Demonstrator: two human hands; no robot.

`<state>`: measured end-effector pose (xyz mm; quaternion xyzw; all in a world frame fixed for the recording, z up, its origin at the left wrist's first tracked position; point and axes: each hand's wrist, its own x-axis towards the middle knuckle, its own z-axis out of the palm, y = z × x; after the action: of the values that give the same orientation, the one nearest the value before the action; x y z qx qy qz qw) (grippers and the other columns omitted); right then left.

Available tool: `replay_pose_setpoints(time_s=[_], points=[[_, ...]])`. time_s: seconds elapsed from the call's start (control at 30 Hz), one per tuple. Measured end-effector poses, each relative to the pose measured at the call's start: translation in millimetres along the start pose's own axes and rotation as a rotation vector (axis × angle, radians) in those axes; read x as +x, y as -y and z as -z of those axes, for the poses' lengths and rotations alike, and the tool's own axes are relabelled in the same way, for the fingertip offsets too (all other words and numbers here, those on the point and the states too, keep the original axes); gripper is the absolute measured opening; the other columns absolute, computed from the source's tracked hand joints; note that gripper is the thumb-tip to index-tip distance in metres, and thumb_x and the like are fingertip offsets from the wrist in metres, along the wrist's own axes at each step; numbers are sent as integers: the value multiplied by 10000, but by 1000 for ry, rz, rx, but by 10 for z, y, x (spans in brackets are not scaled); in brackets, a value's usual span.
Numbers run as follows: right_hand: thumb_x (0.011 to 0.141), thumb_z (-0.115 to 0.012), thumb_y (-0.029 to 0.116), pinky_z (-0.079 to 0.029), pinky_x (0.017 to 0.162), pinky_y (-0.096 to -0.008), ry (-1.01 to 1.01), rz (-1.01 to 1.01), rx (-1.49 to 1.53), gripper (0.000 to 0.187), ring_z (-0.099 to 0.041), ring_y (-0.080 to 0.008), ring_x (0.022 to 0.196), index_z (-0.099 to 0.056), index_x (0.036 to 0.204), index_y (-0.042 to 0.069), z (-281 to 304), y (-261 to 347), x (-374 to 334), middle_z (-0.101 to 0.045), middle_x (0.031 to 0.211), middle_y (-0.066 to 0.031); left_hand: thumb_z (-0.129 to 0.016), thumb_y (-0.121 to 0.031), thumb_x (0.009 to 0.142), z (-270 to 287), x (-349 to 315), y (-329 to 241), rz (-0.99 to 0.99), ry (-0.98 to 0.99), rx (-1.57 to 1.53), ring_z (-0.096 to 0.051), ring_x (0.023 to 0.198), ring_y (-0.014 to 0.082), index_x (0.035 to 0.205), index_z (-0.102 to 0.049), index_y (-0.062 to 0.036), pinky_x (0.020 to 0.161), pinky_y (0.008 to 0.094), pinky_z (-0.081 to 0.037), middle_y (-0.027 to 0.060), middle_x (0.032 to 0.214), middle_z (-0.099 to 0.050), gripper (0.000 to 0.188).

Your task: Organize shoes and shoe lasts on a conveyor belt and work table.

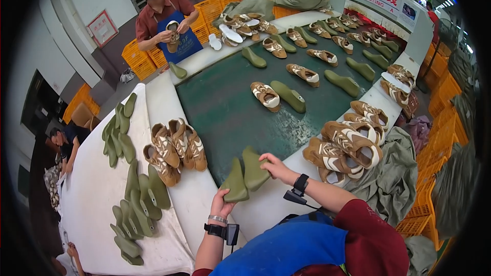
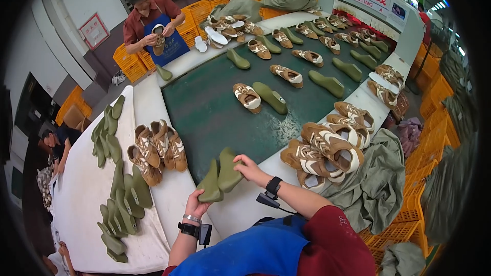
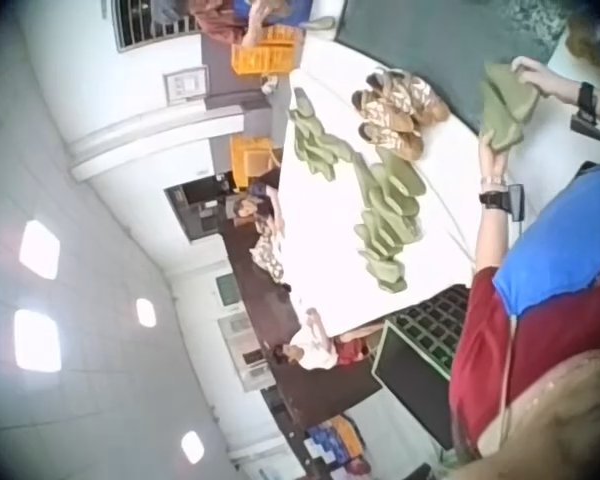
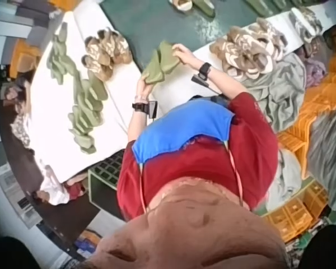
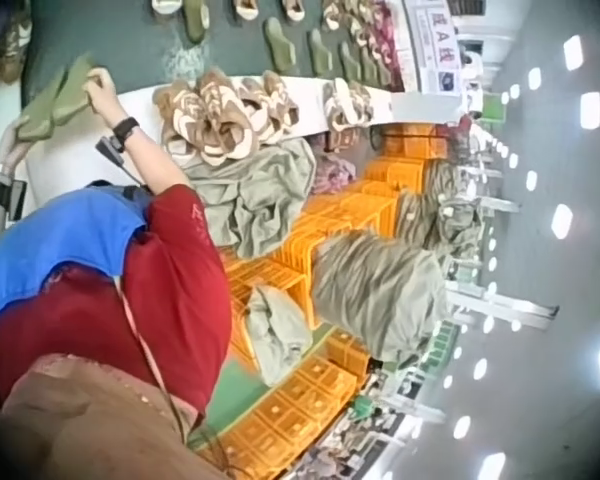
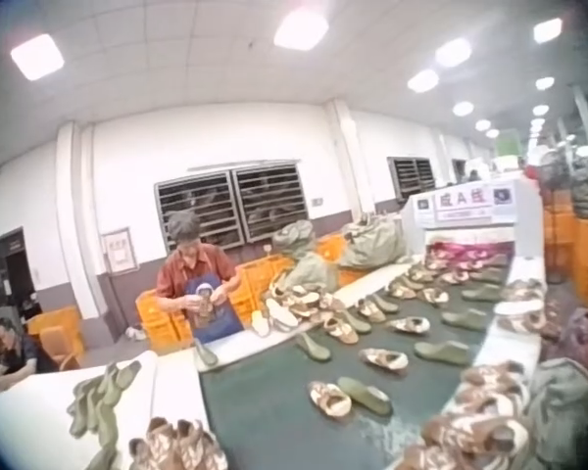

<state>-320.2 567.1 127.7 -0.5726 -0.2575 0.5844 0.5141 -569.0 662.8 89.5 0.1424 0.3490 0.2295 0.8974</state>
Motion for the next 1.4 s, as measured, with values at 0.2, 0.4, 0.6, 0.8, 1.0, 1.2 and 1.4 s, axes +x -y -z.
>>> replay_pose_setpoints(time_s=[0.2, 0.4, 0.6, 0.8, 1.0, 1.2, 1.4], points=[[770, -535, 213, -479, 695, -382, -191, 350, -949, 310, -626, -296, 774, -512, 1076, 164, 202, 607, 595, -636, 801, -148, -481, 103, 759, -293, 663, -425, -616, -168, 712, -525, 1071, 294, 1324, -295, -65, 877, 378, -463, 147, 1234, -470, 618], [815, -530, 253, -491, 640, -430, -244, 296, -1467, 406, -632, -314, 738, -453, 1213, 228, 356, 79, 1345, -632, 782, -147, -606, -150, 792, -315, 1001, -375, -380, -538, 2137, -602, 870, 376, 1362, -306, -209, 745, 432, -498, 288, 1036, -542, 647], [846, -485, 187, -495, 582, -397, -296, 348, -1535, 401, -634, -295, 691, -452, 1241, 248, 485, 31, 1738, -623, 743, -132, -621, -237, 796, -342, 1176, -522, -389, -518, 2238, -625, 767, 368, 1357, -309, -209, 686, 436, -511, 214, 808, -627, 643], [851, -450, 117, -505, 589, -367, -443, 244, -1613, 579, -641, -269, 695, -301, 1382, 292, 602, 237, 1968, -605, 848, -143, -619, -246, 799, -437, 1233, -616, -293, -605, 2135, -622, 824, 380, 1366, -287, -192, 717, 442, -508, 223, 861, -632, 659], [846, -441, 76, -512, 609, -356, -495, 184, -1538, 592, -641, -261, 716, -286, 1394, 239, 728, 314, 2103, -606, 859, -141, -634, -254, 775, -371, 1121, -554, -213, -655, 2049, -604, 861, 394, 1360, -291, -139, 768, 442, -491, 249, 901, -623, 687], [789, -521, 74, -509, 650, -375, -346, 158, -1483, 579, -647, -272, 768, -345, 1332, 174, 669, 326, 1802, -650, 809, -121, -634, -242, 776, -430, 1135, -565, -194, -629, 2101, -611, 856, 385, 1376, -260, -140, 761, 438, -497, 244, 901, -626, 714], [771, -545, 72, -505, 665, -377, -326, 35, -1464, 581, -645, -276, 803, -350, 1309, 170, 643, 232, 1259, -651, 865, -114, -626, -214, 783, -425, 1030, -536, -184, -634, 2116, -610, 885, 379, 1381, -250, -147, 772, 427, -500, 241, 933, -624, 710]])
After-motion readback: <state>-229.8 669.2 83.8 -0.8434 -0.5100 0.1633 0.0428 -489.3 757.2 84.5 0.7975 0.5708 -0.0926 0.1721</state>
